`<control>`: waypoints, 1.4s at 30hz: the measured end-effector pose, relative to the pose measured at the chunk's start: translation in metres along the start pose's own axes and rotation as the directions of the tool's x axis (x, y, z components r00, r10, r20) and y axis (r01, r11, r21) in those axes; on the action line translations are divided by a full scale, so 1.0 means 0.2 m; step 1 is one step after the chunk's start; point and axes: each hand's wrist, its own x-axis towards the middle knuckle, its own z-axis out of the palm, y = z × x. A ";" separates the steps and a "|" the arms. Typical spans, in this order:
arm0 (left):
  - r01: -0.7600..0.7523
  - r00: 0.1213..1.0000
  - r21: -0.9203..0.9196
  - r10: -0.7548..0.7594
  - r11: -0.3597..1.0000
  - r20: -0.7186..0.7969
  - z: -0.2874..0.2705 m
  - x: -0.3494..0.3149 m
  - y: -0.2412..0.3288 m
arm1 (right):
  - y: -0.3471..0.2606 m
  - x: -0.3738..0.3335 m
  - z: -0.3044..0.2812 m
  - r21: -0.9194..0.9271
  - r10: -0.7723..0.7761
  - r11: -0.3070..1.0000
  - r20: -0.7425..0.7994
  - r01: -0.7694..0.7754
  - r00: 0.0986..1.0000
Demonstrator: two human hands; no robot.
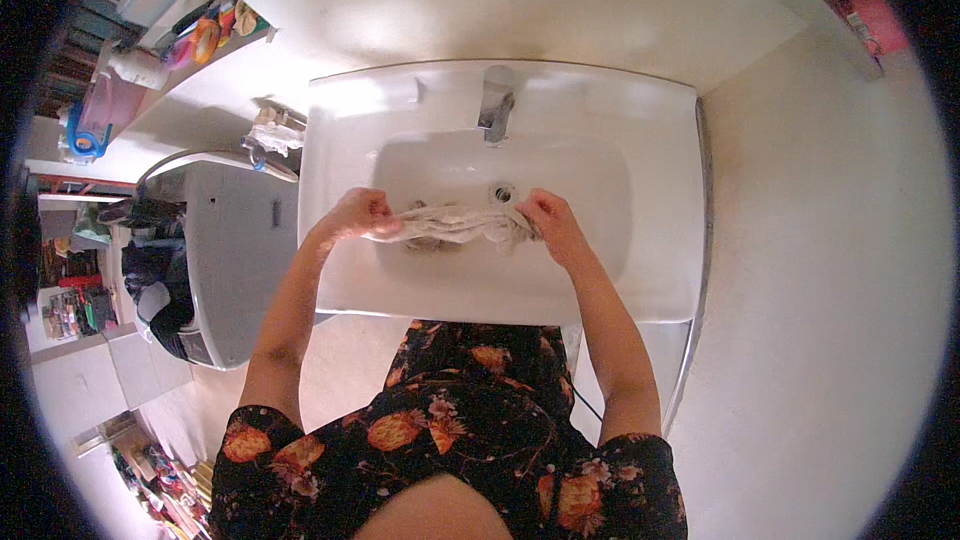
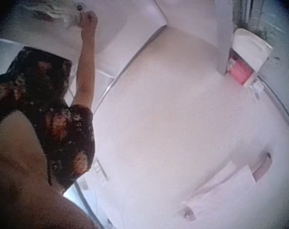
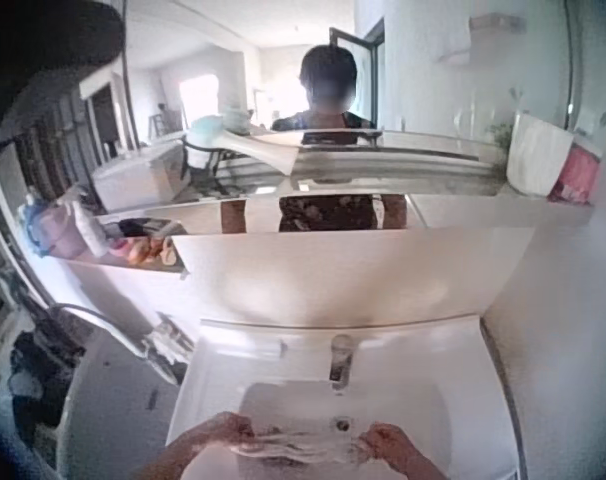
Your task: The person washes a cloth in a sink by hand, scrubbing the fabric against itself under water and wringing it out.
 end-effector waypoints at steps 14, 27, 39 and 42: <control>0.221 0.917 -0.831 0.181 0.511 0.355 0.22 0.07 0.40 | -0.21 0.11 0.21 0.158 0.256 0.937 0.294 -0.311 0.921; -0.222 0.957 -0.974 0.184 -0.031 -0.224 0.17 -0.14 0.21 | -0.10 0.10 0.23 -0.385 -0.641 0.696 0.047 0.606 0.766; 0.052 0.961 -0.916 -0.228 -0.399 0.154 0.68 0.20 0.34 | 0.14 0.30 0.62 -0.804 -0.331 0.568 -0.030 0.174 0.943; 0.072 0.861 -0.903 -0.430 -0.424 0.271 0.60 0.10 0.38 | 0.11 0.22 0.79 -0.687 -0.444 0.675 -0.086 0.269 0.892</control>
